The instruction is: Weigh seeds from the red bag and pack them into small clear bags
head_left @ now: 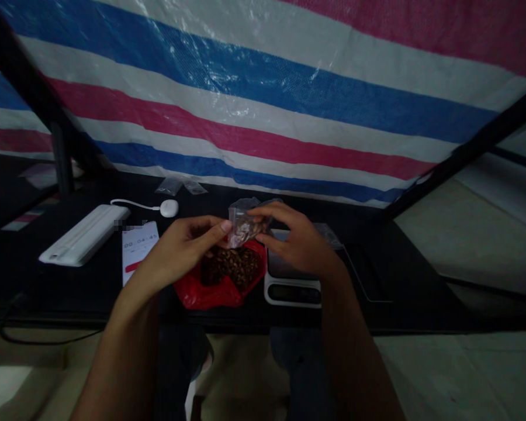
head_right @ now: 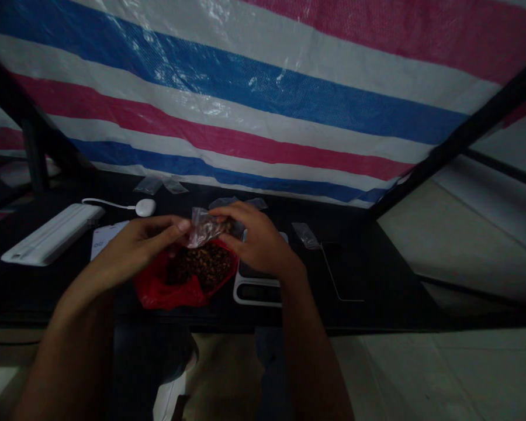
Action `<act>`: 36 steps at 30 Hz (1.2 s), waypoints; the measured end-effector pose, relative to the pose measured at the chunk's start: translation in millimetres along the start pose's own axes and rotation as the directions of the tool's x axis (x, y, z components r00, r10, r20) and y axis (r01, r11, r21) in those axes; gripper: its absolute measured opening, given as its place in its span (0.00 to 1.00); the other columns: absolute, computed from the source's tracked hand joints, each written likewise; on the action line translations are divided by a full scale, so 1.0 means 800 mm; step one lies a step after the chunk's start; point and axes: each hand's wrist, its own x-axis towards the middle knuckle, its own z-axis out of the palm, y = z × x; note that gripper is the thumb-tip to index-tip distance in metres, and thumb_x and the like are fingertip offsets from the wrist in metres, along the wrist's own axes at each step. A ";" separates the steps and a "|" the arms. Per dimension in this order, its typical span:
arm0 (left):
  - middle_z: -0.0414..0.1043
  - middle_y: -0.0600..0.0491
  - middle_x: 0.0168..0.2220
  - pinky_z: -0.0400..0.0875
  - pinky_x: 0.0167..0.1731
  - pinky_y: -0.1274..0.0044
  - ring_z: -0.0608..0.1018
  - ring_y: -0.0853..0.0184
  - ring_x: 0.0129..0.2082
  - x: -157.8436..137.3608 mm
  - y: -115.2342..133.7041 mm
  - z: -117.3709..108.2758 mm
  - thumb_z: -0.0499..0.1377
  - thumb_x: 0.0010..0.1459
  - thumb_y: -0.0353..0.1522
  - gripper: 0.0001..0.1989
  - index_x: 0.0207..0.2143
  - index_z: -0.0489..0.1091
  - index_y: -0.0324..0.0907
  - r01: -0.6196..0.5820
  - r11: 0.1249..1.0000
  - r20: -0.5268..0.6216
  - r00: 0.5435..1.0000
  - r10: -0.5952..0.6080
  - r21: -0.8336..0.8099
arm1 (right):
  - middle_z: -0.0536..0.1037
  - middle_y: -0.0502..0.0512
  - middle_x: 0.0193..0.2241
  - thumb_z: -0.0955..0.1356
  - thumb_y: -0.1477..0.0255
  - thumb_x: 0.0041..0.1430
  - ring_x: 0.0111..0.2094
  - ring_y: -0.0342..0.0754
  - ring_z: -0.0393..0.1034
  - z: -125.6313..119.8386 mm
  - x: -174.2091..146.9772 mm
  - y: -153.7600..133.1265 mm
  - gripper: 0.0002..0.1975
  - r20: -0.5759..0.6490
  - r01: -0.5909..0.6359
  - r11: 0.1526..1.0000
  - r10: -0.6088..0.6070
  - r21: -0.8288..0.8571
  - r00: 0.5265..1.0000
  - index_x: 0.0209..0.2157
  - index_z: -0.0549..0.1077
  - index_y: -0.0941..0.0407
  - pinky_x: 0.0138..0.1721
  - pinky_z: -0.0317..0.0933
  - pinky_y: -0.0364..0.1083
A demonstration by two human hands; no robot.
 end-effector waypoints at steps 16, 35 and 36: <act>0.80 0.55 0.30 0.72 0.25 0.84 0.79 0.70 0.29 0.002 -0.005 -0.001 0.72 0.51 0.44 0.15 0.29 0.78 0.42 0.073 0.976 0.086 0.995 -0.056 -0.207 | 0.75 0.48 0.29 0.72 0.65 0.62 0.31 0.44 0.70 0.042 0.005 -0.029 0.10 0.160 -0.240 0.955 0.213 0.172 0.964 0.33 0.71 0.56 0.33 0.61 0.43; 0.70 0.57 0.25 0.69 0.27 0.78 0.74 0.69 0.26 -0.015 0.001 -0.012 0.58 0.63 0.40 0.14 0.27 0.68 0.42 -0.110 0.991 0.179 0.979 0.095 0.076 | 0.69 0.46 0.23 0.63 0.75 0.61 0.27 0.42 0.63 0.037 0.003 -0.016 0.11 0.171 -0.303 0.932 0.271 0.201 0.947 0.24 0.67 0.55 0.30 0.53 0.43; 0.73 0.56 0.28 0.71 0.29 0.77 0.76 0.67 0.29 -0.017 0.001 -0.012 0.60 0.62 0.41 0.12 0.31 0.71 0.42 -0.138 0.985 0.160 0.980 0.120 0.105 | 0.69 0.46 0.23 0.63 0.75 0.60 0.27 0.43 0.63 0.038 0.005 -0.016 0.11 0.159 -0.296 0.931 0.266 0.215 0.951 0.24 0.67 0.55 0.30 0.54 0.43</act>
